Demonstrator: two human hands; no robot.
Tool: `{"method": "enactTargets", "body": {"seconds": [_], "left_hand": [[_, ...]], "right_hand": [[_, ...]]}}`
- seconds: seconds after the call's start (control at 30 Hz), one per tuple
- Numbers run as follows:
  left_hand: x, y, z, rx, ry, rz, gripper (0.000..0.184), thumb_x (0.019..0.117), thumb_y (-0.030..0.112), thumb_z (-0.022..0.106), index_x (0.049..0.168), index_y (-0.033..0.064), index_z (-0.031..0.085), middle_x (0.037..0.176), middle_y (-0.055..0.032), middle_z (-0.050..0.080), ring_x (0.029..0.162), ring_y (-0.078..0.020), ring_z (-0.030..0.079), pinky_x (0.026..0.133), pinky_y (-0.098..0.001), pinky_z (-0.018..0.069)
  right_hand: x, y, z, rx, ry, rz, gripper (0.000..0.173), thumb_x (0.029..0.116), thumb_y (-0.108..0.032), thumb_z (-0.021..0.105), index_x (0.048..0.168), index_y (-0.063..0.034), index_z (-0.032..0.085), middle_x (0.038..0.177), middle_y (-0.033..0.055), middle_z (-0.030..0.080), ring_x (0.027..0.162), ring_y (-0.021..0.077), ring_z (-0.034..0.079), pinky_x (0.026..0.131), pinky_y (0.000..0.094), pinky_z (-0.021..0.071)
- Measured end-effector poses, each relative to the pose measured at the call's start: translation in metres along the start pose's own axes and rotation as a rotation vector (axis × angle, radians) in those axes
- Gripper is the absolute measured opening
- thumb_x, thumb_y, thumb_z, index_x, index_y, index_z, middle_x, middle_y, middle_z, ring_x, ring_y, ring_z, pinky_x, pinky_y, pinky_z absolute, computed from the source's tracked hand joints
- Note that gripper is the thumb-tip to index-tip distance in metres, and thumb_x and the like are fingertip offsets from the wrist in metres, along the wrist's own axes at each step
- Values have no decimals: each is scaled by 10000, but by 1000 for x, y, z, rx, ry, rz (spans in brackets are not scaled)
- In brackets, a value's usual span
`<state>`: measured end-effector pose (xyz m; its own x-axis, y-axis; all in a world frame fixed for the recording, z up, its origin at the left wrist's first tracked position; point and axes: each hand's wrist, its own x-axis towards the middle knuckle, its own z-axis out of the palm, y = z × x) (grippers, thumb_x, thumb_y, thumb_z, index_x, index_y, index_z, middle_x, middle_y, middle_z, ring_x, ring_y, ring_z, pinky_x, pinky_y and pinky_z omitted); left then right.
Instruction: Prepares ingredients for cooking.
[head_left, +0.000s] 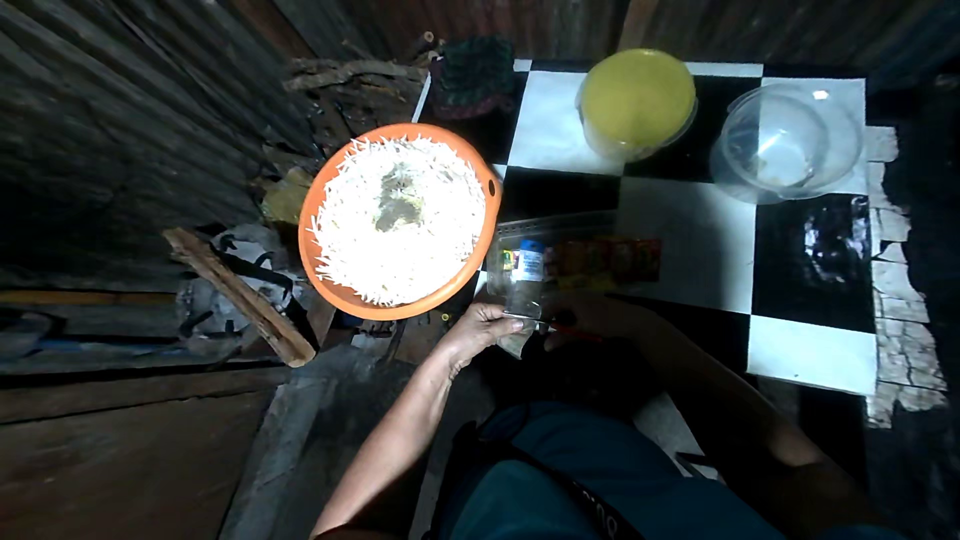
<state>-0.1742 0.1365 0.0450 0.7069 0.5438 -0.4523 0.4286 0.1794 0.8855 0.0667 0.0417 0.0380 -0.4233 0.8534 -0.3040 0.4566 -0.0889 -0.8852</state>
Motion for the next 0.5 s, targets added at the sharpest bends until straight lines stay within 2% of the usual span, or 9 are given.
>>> {"method": "enactTargets", "body": {"seconds": [0.03, 0.17, 0.3, 0.4, 0.47, 0.5], "left_hand": [[0, 1, 0, 3, -9, -2, 136, 969, 74, 655, 864, 103, 736, 764, 103, 688, 642, 45, 576, 600, -149, 470], [2, 7, 2, 13, -32, -9, 137, 968, 65, 652, 871, 110, 737, 753, 113, 677, 608, 54, 535, 566, -139, 434], [3, 14, 2, -7, -13, -24, 146, 980, 67, 648, 870, 98, 737, 758, 97, 689, 610, 51, 556, 563, -138, 446], [5, 10, 3, -143, 27, 11, 136, 990, 50, 619, 911, 85, 724, 702, 75, 633, 536, 26, 474, 507, -144, 395], [8, 5, 4, -230, 38, 50, 146, 999, 43, 590, 943, 77, 720, 698, 68, 619, 527, 18, 465, 499, -145, 397], [9, 4, 4, -247, 48, 64, 157, 1000, 48, 589, 920, 78, 720, 687, 68, 618, 527, 15, 471, 501, -151, 402]], "right_hand": [[0, -1, 0, -5, -1, -2, 403, 944, -385, 735, 1169, -53, 693, 899, 67, 650, 756, 105, 565, 730, 305, 497], [-2, -5, -1, -14, 8, 1, 436, 951, -414, 721, 1196, -55, 684, 933, 74, 659, 787, 112, 580, 755, 313, 505], [-1, -7, -2, -25, 59, -20, 372, 951, -358, 736, 1150, -45, 707, 910, 79, 671, 764, 103, 578, 733, 292, 503], [-3, -8, -3, -27, 133, -16, 342, 949, -337, 739, 1122, -43, 720, 914, 90, 682, 790, 128, 603, 764, 319, 520], [-4, -7, -6, -14, 171, -1, 352, 939, -342, 751, 1119, -41, 722, 922, 97, 682, 801, 143, 609, 780, 334, 525], [-5, -7, -6, -4, 184, 4, 354, 934, -346, 757, 1114, -44, 721, 911, 88, 678, 789, 134, 604, 767, 325, 525]]}}
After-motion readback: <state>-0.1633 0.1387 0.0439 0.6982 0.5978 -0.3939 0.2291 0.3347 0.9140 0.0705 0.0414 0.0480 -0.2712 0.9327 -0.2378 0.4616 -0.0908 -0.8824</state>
